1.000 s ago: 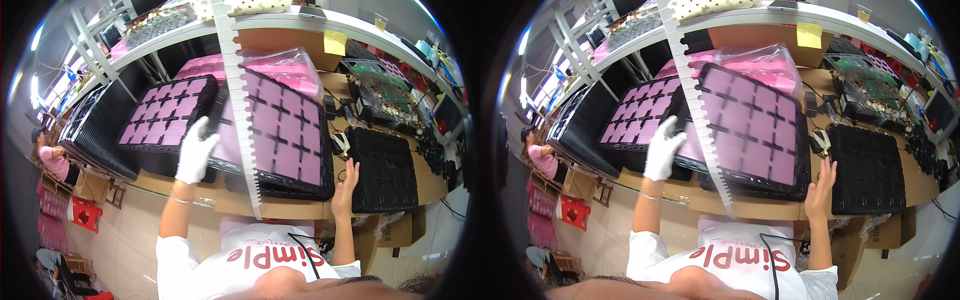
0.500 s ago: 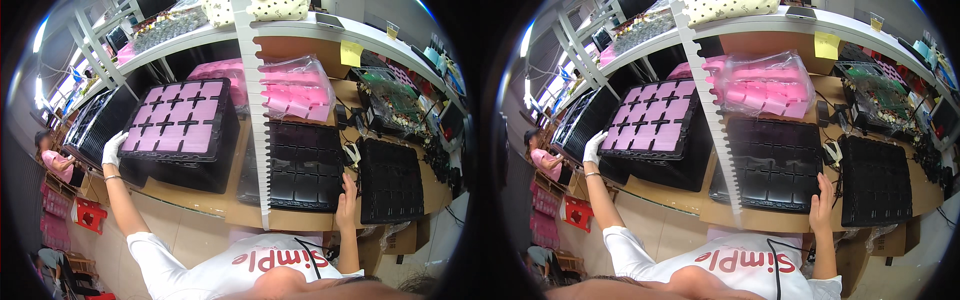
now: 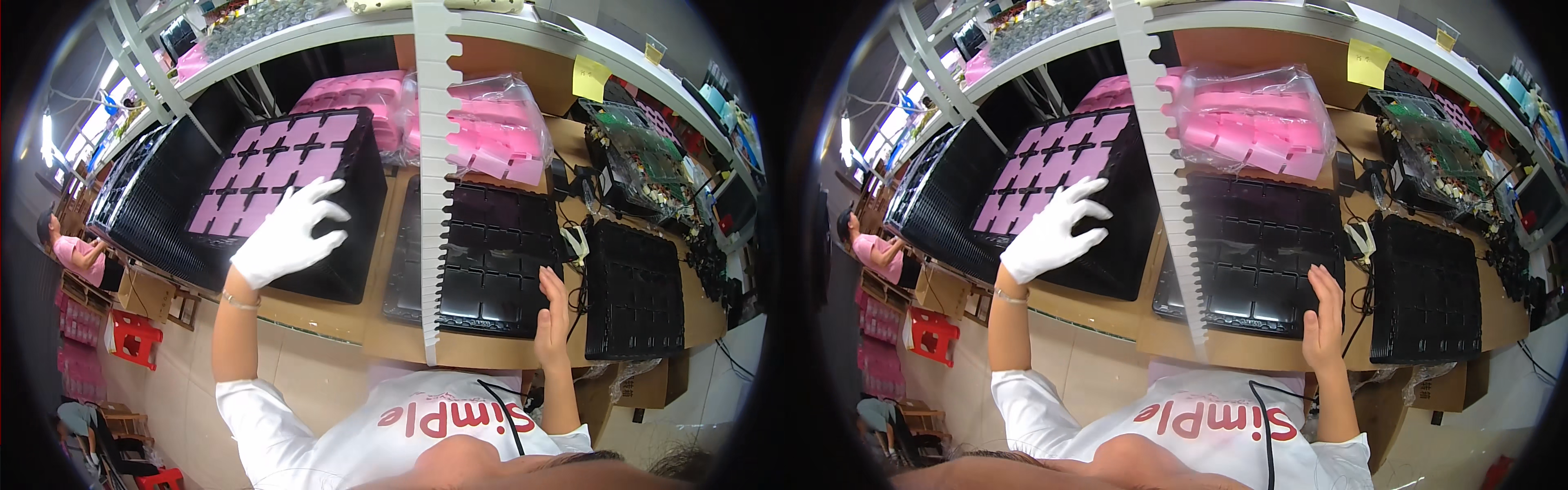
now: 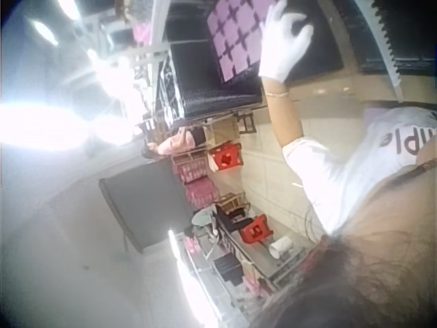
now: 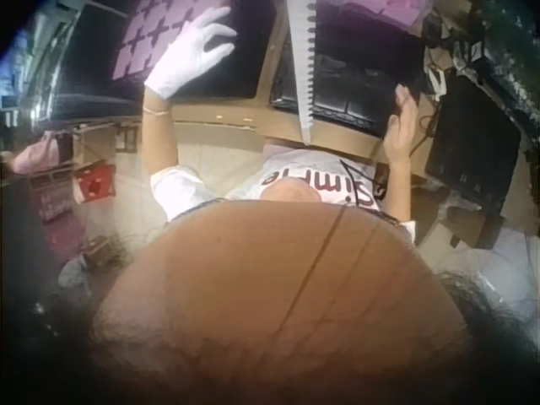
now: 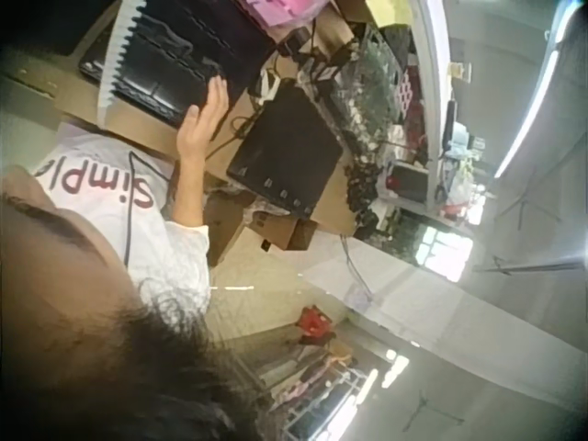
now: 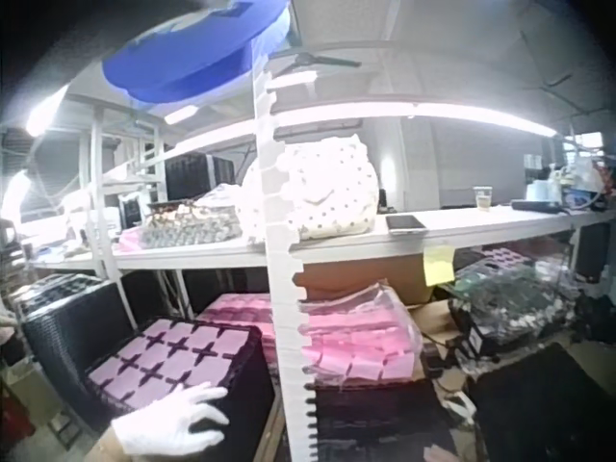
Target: The person places pink plastic inserts into black plastic trays on a workbench. They repeatedly pick up a pink insert, align it with the tray, and press it into place. The person also adjusts their shirt and touches their face area during the task.
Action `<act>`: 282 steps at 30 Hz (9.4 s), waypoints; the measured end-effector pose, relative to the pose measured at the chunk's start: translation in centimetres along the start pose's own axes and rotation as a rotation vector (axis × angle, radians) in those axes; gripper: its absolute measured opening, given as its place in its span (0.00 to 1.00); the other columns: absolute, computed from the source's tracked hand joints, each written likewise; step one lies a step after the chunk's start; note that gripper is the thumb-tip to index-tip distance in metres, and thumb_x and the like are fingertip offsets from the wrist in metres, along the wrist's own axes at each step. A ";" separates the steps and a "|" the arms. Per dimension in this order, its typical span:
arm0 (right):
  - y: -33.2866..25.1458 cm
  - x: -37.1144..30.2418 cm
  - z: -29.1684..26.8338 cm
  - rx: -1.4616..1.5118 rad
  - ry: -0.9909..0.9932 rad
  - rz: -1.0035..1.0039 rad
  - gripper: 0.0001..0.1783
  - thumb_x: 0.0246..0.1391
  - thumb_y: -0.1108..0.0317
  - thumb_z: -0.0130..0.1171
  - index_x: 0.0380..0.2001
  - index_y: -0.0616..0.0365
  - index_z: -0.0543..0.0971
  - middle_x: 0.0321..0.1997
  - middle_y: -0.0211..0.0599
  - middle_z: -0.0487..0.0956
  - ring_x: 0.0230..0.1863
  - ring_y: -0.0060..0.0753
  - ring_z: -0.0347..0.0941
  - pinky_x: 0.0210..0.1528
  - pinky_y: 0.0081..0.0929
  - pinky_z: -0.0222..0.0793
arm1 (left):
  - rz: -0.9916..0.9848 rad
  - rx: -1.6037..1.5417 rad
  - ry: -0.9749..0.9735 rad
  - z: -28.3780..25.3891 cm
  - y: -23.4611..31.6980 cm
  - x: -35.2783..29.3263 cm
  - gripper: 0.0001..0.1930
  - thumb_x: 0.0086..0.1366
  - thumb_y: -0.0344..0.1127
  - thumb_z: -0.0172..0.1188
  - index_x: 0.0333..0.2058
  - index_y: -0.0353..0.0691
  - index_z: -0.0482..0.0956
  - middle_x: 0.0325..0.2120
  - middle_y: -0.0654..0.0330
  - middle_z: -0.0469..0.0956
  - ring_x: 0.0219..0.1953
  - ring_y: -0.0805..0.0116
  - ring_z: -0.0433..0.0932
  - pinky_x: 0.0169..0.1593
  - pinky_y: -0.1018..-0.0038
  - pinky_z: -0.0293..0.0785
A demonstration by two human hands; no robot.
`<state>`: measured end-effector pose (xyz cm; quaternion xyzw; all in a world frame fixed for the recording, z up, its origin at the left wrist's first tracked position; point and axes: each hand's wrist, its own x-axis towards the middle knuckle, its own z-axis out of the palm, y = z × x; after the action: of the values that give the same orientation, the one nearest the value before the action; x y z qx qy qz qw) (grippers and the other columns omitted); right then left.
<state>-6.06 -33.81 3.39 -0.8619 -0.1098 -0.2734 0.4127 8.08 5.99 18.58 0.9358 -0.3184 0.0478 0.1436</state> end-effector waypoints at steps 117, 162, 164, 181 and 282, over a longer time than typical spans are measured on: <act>-0.3 8.8 17.5 0.149 -0.885 -0.121 0.08 0.48 0.68 0.63 0.27 0.61 0.77 0.28 0.41 0.76 0.29 0.43 0.74 0.35 0.36 0.70 | -0.862 -1.304 0.402 18.0 5.2 -4.9 0.11 0.62 0.37 0.67 0.34 0.34 0.80 0.24 0.65 0.77 0.22 0.82 0.70 0.25 0.84 0.63; -0.2 8.7 18.6 0.052 -0.857 -0.063 0.09 0.43 0.70 0.63 0.28 0.63 0.77 0.29 0.45 0.79 0.35 0.48 0.78 0.39 0.38 0.73 | -0.875 -1.250 0.416 18.8 5.8 -4.1 0.14 0.58 0.38 0.71 0.24 0.38 0.75 0.23 0.65 0.77 0.22 0.83 0.75 0.26 0.85 0.68; -0.8 9.5 18.0 0.057 -0.950 -0.007 0.10 0.43 0.69 0.64 0.28 0.63 0.77 0.29 0.45 0.80 0.35 0.49 0.78 0.39 0.39 0.73 | -0.886 -1.256 0.407 18.7 5.7 -4.2 0.14 0.58 0.37 0.71 0.24 0.38 0.75 0.24 0.64 0.78 0.22 0.83 0.75 0.26 0.86 0.68; -1.3 9.4 17.9 0.025 -0.946 0.059 0.12 0.44 0.66 0.65 0.29 0.63 0.78 0.31 0.49 0.80 0.38 0.50 0.79 0.41 0.39 0.73 | -0.864 -1.240 0.364 18.8 5.1 -4.8 0.12 0.60 0.37 0.69 0.36 0.35 0.80 0.26 0.64 0.79 0.24 0.83 0.73 0.27 0.85 0.64; 18.0 12.9 -1.6 1.179 0.027 0.688 0.08 0.55 0.69 0.55 0.34 0.64 0.77 0.32 0.39 0.78 0.34 0.29 0.76 0.36 0.21 0.72 | -0.808 -1.343 0.269 19.5 10.3 0.8 0.08 0.63 0.35 0.66 0.31 0.36 0.79 0.23 0.67 0.76 0.20 0.85 0.66 0.23 0.86 0.56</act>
<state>11.51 -47.00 -0.26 -0.4755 0.0451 -0.0317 0.8780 2.40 -8.14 2.54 0.6784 0.1050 -0.0977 0.7205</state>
